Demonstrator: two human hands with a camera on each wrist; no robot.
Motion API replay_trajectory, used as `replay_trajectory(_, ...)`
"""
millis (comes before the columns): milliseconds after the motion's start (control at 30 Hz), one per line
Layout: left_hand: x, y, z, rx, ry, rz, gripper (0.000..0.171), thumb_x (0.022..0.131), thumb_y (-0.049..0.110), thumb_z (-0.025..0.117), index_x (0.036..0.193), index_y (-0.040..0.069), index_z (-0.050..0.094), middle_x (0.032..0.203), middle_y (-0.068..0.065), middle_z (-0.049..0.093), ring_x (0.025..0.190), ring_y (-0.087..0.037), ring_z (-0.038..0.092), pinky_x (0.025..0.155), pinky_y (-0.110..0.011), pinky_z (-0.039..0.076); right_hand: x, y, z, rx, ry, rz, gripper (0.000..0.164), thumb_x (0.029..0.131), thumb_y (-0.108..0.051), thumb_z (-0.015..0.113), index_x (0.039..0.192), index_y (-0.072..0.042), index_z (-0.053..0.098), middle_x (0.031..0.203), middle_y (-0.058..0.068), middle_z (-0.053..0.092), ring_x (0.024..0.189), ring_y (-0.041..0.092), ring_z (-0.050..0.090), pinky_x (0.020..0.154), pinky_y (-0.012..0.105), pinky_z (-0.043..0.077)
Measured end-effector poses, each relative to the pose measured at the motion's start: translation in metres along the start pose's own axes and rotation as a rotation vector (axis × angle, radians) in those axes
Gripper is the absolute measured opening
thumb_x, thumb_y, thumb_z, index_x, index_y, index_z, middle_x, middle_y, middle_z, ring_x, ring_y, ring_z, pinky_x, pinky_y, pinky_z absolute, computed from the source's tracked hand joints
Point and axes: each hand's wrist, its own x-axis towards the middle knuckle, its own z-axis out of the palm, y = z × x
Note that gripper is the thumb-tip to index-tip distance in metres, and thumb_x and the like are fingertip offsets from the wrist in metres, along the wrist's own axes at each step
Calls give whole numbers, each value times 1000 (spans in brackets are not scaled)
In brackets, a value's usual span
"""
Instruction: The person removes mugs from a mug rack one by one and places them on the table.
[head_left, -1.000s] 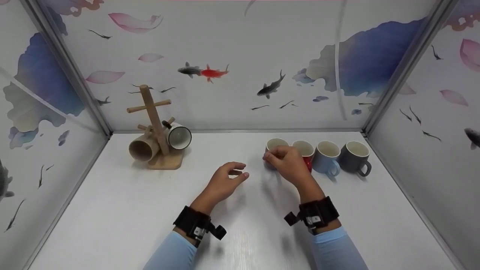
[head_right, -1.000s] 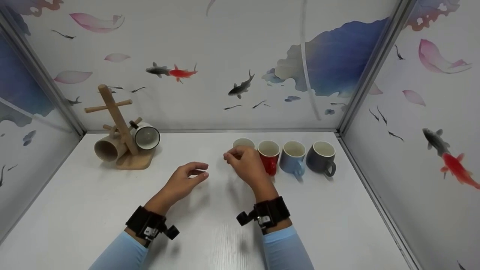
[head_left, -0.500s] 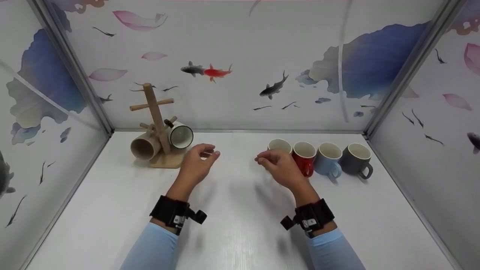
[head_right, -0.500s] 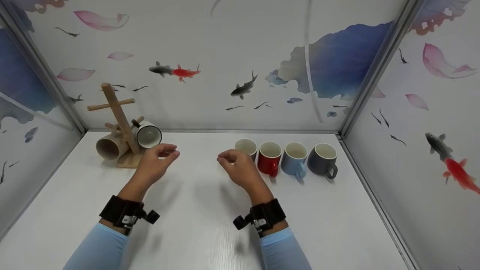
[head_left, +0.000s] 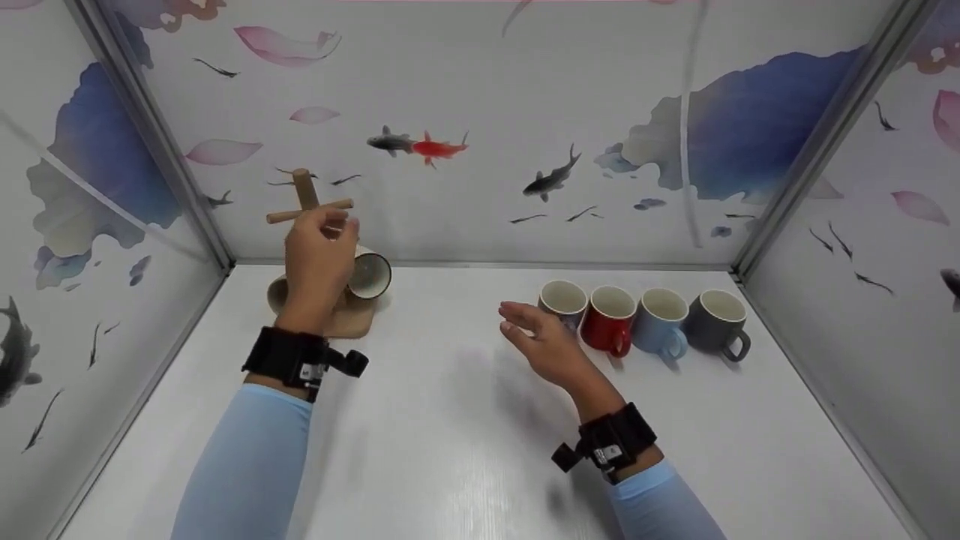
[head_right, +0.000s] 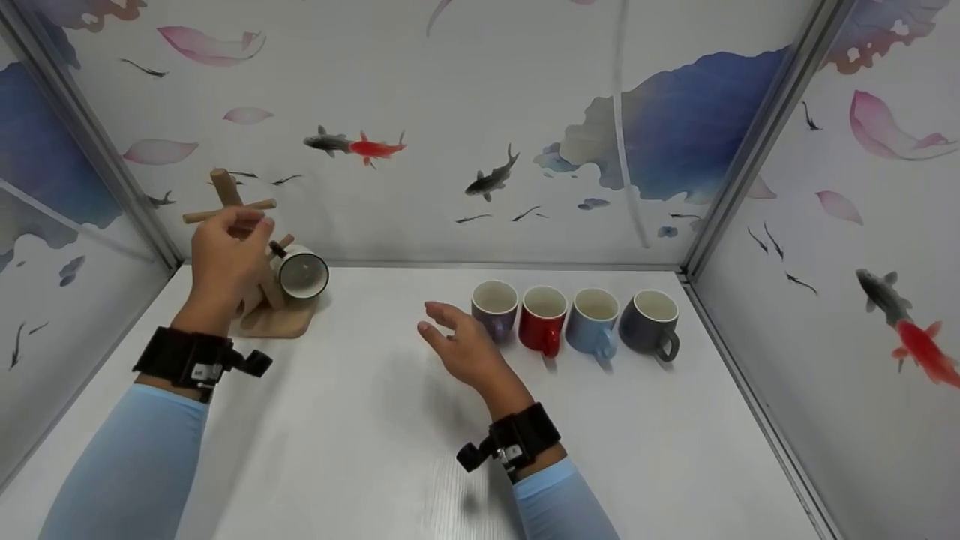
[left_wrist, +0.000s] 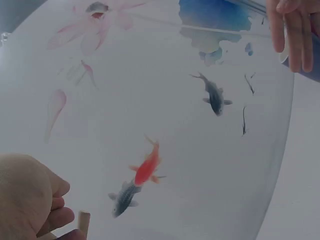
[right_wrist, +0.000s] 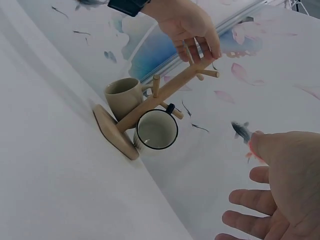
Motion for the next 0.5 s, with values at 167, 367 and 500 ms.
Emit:
replay_trajectory(167, 25, 3, -5, 78, 209, 88, 29, 114, 25, 66, 129, 2, 76, 131, -18, 72, 126, -36, 62, 109, -51, 52, -1, 1, 2, 31, -9, -18, 57, 117, -31, 66, 168, -8, 54, 169, 14, 61, 160, 37, 57, 130, 60, 48)
replay_trajectory(367, 48, 5, -16, 133, 373, 94, 31, 115, 30, 68, 129, 3, 74, 121, -19, 71, 122, -37, 60, 105, -50, 52, -2, 2, 3, 48, -22, -14, 60, 117, -35, 66, 170, -9, 52, 169, 13, 61, 162, 38, 54, 131, 62, 45)
replay_trajectory(500, 55, 10, -22, 192, 380, 38, 42, 114, 40, 70, 137, 4, 71, 121, -17, 68, 123, -36, 58, 108, -52, 49, 0, 1, 2, 54, -22, -17, 61, 117, -36, 66, 170, -10, 51, 169, 13, 61, 161, 38, 55, 130, 62, 46)
